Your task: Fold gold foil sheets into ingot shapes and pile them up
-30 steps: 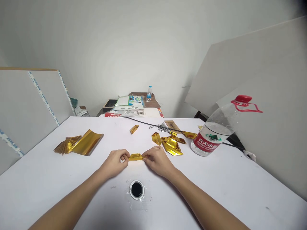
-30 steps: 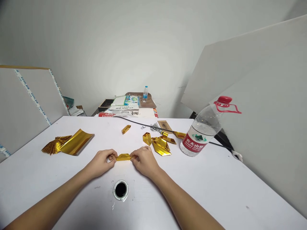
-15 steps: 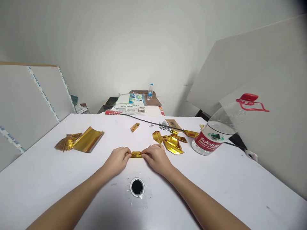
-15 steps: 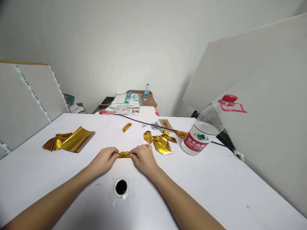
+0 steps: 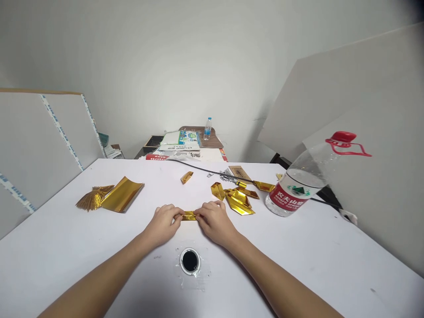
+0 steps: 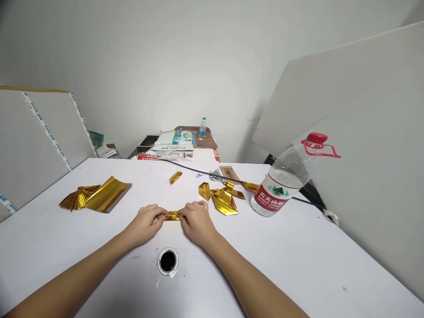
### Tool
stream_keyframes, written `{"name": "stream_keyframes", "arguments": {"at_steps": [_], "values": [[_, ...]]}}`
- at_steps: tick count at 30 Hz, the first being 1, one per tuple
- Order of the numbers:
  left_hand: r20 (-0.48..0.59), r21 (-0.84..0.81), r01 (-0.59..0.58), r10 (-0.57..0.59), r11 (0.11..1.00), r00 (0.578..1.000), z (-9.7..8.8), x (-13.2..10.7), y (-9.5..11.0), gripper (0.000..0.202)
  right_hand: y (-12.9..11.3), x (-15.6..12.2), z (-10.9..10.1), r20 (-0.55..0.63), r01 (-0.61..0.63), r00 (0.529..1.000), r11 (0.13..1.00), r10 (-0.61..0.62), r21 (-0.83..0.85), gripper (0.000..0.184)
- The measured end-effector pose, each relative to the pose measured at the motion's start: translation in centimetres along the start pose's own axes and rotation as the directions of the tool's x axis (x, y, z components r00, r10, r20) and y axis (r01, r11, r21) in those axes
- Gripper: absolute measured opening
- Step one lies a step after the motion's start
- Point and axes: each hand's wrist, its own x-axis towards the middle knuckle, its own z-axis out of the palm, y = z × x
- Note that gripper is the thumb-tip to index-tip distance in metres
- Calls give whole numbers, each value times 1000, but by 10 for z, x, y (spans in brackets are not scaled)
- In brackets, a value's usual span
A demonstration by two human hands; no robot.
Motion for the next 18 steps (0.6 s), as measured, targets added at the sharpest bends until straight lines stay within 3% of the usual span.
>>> {"name": "stream_keyframes", "arguments": {"at_steps": [8,18], "values": [[-19,-26,65,-65,998,998,-3,4,9,18,2,3,3,-21,7,1000,999,-6,41,23],[46,-89,195,-191,977,980,-16,13,12,16,-4,6,-2,20,-113,993,992,112,60,23]]}}
